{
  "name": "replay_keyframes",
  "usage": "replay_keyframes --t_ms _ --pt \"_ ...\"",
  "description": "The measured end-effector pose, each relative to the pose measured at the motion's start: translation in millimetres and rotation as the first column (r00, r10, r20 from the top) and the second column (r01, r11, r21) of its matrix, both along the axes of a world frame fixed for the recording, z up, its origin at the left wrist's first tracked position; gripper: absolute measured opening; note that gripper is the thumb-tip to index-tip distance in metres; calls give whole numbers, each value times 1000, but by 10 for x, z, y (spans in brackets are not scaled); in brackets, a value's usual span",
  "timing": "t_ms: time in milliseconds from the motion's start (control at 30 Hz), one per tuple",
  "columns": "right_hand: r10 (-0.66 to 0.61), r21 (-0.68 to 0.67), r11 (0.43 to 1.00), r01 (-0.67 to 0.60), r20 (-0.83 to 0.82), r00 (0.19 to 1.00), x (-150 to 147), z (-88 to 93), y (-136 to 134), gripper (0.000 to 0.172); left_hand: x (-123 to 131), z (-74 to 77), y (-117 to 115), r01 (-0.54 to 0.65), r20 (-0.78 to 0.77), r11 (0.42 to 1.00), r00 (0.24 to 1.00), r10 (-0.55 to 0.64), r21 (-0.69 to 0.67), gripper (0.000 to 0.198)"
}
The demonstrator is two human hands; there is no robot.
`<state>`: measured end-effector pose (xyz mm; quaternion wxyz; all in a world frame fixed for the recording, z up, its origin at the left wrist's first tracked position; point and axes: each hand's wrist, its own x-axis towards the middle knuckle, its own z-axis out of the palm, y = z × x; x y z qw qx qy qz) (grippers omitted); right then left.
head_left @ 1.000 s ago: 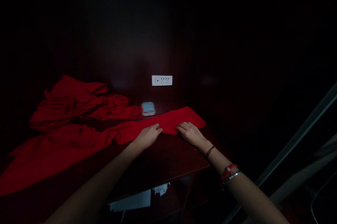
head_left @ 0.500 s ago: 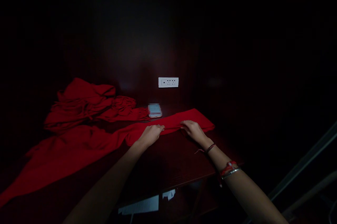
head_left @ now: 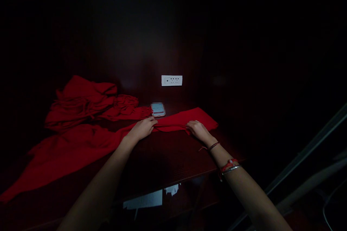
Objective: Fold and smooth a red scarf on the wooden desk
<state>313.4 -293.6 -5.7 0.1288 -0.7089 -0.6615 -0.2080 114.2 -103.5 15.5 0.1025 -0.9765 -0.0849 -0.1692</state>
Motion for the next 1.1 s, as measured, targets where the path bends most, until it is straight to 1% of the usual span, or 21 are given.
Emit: replay_keyframes --t_ms 67,167,233,333,433,700,867,967,1100 --pt "15 15 1000 -15 35 999 -25 13 3 21 -8 20 -28 9 15 1000 1000 -10 4 22" --pt "33 49 998 -36 60 998 -100 29 11 22 24 23 -119 47 -26 999 999 -47 4 17" --pt "56 57 997 -60 66 996 -160 32 21 23 47 22 -159 52 -47 999 998 -52 8 16" --pt "95 30 995 -97 81 992 -221 17 43 22 41 35 -144 31 -52 999 998 -30 17 15" --pt "94 -4 996 -94 86 992 -217 -11 67 22 -6 57 -70 11 -66 1000 998 -10 16 13" --pt "35 4 999 -35 -34 999 -154 -45 85 20 -75 111 93 14 -130 998 991 -23 -68 9" --pt "-4 9 1000 6 -168 986 -136 -45 72 19 -104 114 146 35 -65 992 997 -43 -122 23" --pt "22 -4 1000 -23 -222 975 -120 -17 97 19 -108 100 149 38 -39 991 998 -44 -132 22" --pt "132 21 991 -130 -236 963 -243 59 254 23 -100 90 147 24 -52 989 998 -32 -144 18"
